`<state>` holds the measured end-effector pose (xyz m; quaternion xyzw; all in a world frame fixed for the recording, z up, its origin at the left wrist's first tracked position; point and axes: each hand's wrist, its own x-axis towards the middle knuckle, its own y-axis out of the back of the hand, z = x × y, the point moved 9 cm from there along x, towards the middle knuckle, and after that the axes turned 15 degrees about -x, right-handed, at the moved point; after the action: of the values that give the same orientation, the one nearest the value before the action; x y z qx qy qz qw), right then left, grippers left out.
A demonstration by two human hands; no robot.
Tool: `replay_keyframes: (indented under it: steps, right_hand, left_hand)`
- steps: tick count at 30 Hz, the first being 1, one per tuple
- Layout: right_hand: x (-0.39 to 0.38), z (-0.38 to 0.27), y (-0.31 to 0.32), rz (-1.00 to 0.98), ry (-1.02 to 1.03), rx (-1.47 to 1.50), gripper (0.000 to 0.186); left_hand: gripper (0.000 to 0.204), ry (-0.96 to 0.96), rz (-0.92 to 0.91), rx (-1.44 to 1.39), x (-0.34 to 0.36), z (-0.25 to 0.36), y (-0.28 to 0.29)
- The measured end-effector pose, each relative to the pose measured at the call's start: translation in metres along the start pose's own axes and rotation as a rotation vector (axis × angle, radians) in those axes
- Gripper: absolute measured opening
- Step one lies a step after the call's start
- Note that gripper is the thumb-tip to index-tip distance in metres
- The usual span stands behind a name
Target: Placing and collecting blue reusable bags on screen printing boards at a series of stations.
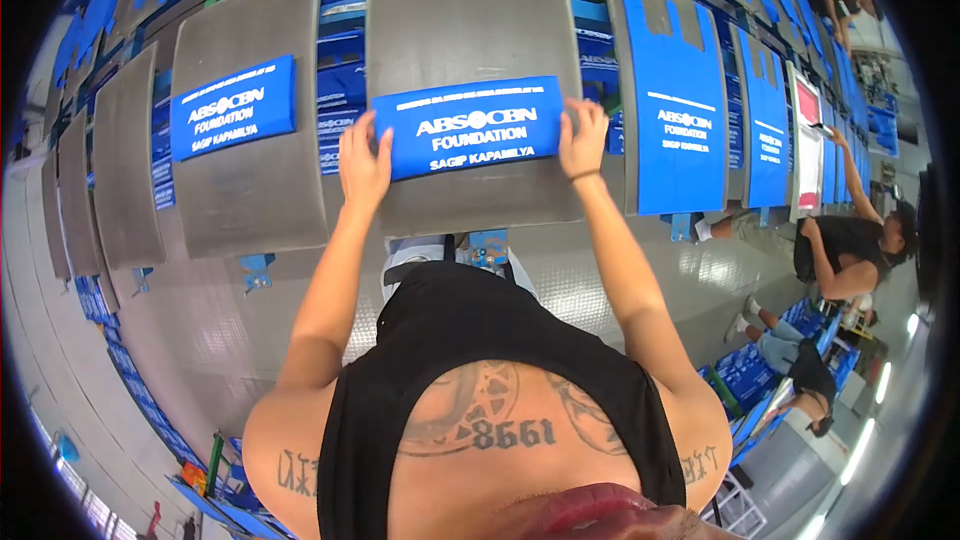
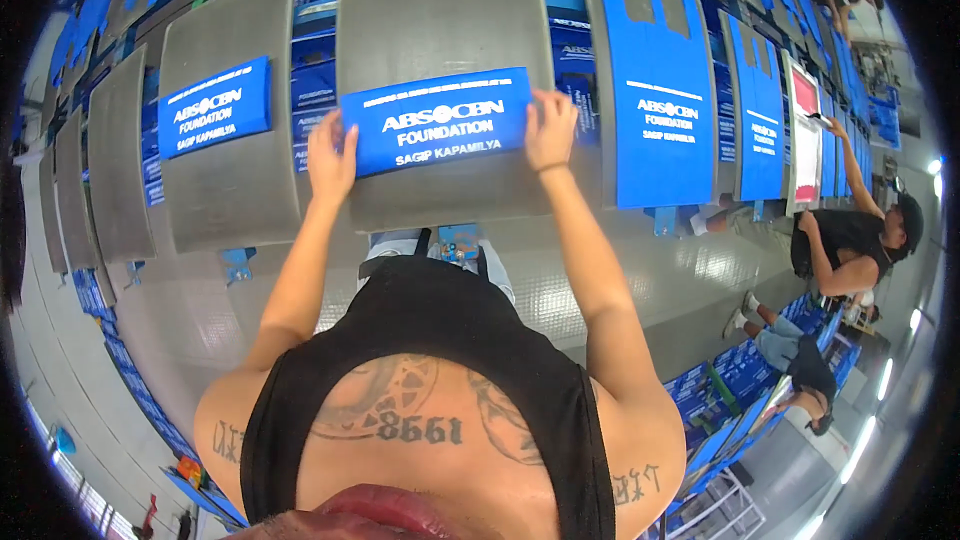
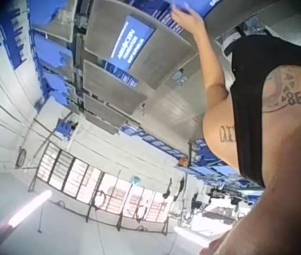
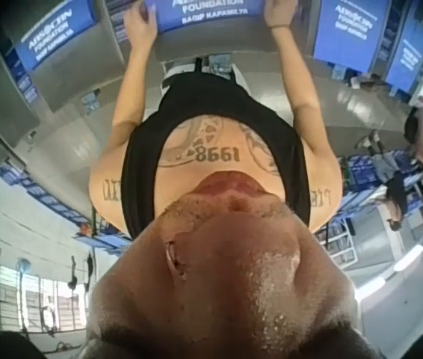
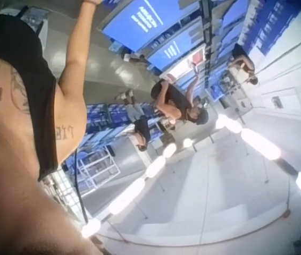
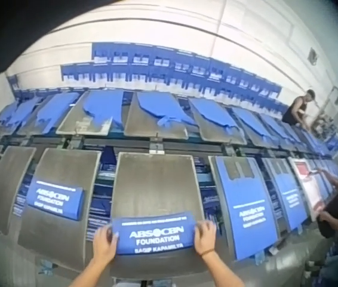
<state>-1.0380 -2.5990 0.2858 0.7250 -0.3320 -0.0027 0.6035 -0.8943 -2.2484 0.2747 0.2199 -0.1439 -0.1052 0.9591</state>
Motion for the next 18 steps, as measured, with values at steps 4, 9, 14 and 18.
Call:
replay_keyframes:
  steps: [4, 9, 14, 18]
  right_hand:
    - [-0.048, 0.020, -0.011, -0.167, 0.076, -0.055, 0.020]
    - [-0.036, 0.025, 0.006, -0.182, 0.036, 0.189, 0.025]
    - [-0.082, 0.086, 0.030, -0.291, -0.074, 0.390, 0.024]
    - [-0.133, 0.123, 0.057, -0.433, -0.141, 0.515, 0.024]
  left_hand:
    - [0.041, -0.058, -0.118, 0.142, -0.043, 0.001, -0.018]
    - [0.044, 0.082, 0.125, 0.042, -0.035, -0.016, 0.005]
    - [0.046, 0.237, 0.227, 0.058, -0.054, -0.005, -0.006]
    - [0.047, 0.035, 0.279, 0.210, -0.099, 0.055, -0.032]
